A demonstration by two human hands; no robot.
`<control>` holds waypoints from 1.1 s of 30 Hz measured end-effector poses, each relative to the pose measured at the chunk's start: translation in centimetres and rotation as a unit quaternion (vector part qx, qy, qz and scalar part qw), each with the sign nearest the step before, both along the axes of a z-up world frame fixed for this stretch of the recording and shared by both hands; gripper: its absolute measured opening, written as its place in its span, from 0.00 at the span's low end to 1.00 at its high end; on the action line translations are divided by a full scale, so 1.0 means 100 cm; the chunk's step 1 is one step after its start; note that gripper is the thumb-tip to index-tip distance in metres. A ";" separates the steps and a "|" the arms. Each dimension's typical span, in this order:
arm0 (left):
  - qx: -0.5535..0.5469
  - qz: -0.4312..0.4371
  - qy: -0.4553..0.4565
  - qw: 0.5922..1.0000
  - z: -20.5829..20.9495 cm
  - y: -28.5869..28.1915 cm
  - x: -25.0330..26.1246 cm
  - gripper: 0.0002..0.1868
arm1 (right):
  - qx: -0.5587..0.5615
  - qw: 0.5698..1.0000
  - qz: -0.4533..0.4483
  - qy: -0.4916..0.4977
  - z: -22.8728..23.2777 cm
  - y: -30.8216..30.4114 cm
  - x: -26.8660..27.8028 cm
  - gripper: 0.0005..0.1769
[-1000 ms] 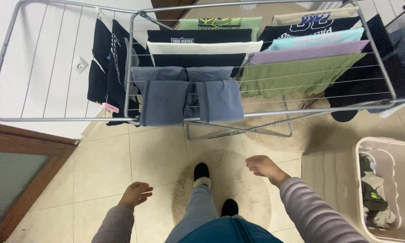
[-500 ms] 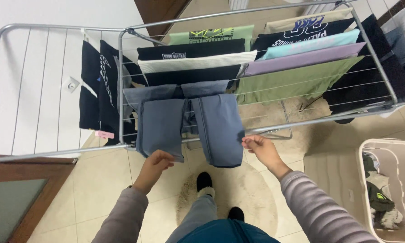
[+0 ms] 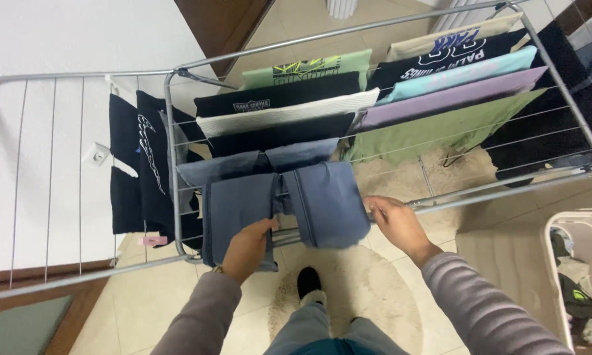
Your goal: The person folds a pair of gray jeans and a green t-shirt on a metal drying rack, then places them into a white laundry bin. The person repeats the process with another pair of gray jeans, folding them neatly before placing them in the bin.
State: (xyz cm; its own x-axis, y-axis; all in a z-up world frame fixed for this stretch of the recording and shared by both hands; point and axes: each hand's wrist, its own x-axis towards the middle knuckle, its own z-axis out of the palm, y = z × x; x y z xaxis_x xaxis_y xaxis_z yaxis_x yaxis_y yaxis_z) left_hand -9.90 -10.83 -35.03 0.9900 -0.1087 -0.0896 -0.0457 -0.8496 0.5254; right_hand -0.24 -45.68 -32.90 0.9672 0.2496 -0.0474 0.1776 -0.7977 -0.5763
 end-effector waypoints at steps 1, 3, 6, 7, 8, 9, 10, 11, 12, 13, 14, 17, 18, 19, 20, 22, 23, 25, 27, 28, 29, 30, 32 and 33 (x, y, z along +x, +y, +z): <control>0.000 -0.001 -0.001 1.000 -0.020 0.007 0.004 0.24 | 0.000 1.000 -0.001 -0.001 0.007 0.003 0.001 0.12; 0.118 -0.121 -0.094 0.981 -0.061 0.019 0.012 0.29 | -0.086 0.991 0.076 -0.070 0.020 0.008 0.005 0.14; 0.168 -0.179 -0.149 0.958 -0.038 0.010 0.027 0.30 | -0.092 0.968 0.162 -0.169 -0.017 -0.010 0.018 0.19; 0.167 -0.179 -0.146 0.958 -0.030 0.007 0.030 0.30 | -0.092 0.968 0.162 -0.167 -0.025 -0.013 0.021 0.19; 0.189 -0.202 -0.171 0.946 -0.022 0.004 0.033 0.33 | -0.105 0.959 0.179 -0.192 -0.034 -0.017 0.024 0.22; 0.210 -0.225 -0.195 0.931 -0.015 0.000 0.036 0.35 | -0.119 0.949 0.196 -0.218 -0.042 -0.021 0.028 0.26; 0.208 -0.224 -0.194 0.932 -0.018 -0.002 0.039 0.35 | -0.120 0.949 0.197 -0.216 -0.048 -0.022 0.032 0.26; 0.185 -0.232 -0.193 0.935 -0.022 -0.004 0.041 0.39 | -0.129 0.941 0.208 -0.232 -0.054 -0.023 0.035 0.27; 0.162 -0.240 -0.193 0.938 -0.026 -0.007 0.043 0.44 | -0.138 0.934 0.220 -0.247 -0.061 -0.024 0.038 0.27; 0.161 -0.239 -0.189 0.939 -0.029 -0.008 0.048 0.44 | -0.137 0.934 0.222 -0.244 -0.067 -0.026 0.043 0.27; 0.181 -0.249 -0.192 0.932 -0.032 -0.009 0.052 0.44 | -0.150 0.927 0.244 -0.244 -0.072 -0.028 0.048 0.32; 0.215 -0.255 -0.188 0.924 -0.052 -0.014 0.062 0.53 | -0.170 0.904 0.284 -0.269 -0.064 -0.017 0.056 0.39; 0.232 -0.251 -0.185 0.921 -0.060 -0.016 0.065 0.61 | -0.177 0.889 0.299 -0.298 -0.057 -0.010 0.058 0.42; 0.232 -0.248 -0.181 0.923 -0.056 -0.019 0.068 0.61 | -0.175 0.889 0.303 -0.295 -0.061 -0.010 0.060 0.42; 0.221 -0.261 -0.169 0.925 -0.053 -0.023 0.072 0.62 | -0.160 0.889 0.312 -0.293 -0.066 -0.011 0.063 0.43; 0.208 -0.272 -0.150 0.927 -0.043 -0.029 0.077 0.63 | -0.142 0.891 0.325 -0.285 -0.068 -0.007 0.066 0.44; 0.181 -0.285 -0.124 0.933 -0.038 -0.034 0.080 0.62 | -0.142 0.884 0.350 -0.276 -0.066 -0.006 0.069 0.48; 0.151 -0.296 -0.094 0.938 -0.036 -0.038 0.085 0.63 | -0.141 0.877 0.378 -0.262 -0.062 -0.002 0.072 0.52; 0.092 -0.287 -0.058 0.952 -0.041 -0.037 0.089 0.52 | -0.147 0.866 0.417 -0.234 -0.058 0.001 0.075 0.56; 0.092 -0.284 -0.053 0.953 -0.045 -0.038 0.087 0.52 | -0.144 0.866 0.420 -0.231 -0.059 0.000 0.077 0.56; 0.082 -0.276 -0.060 0.956 -0.049 -0.039 0.087 0.49 | -0.134 0.866 0.428 -0.222 -0.061 0.000 0.080 0.51; 0.074 -0.267 -0.066 0.959 -0.053 -0.039 0.087 0.46 | -0.123 0.866 0.435 -0.213 -0.063 0.001 0.083 0.46; 0.069 -0.255 -0.057 0.963 -0.065 -0.037 0.087 0.46 | -0.113 0.871 0.434 -0.201 -0.074 -0.004 0.089 0.43; 0.064 -0.247 -0.049 0.966 -0.071 -0.037 0.086 0.47 | -0.105 0.877 0.429 -0.190 -0.078 -0.006 0.091 0.40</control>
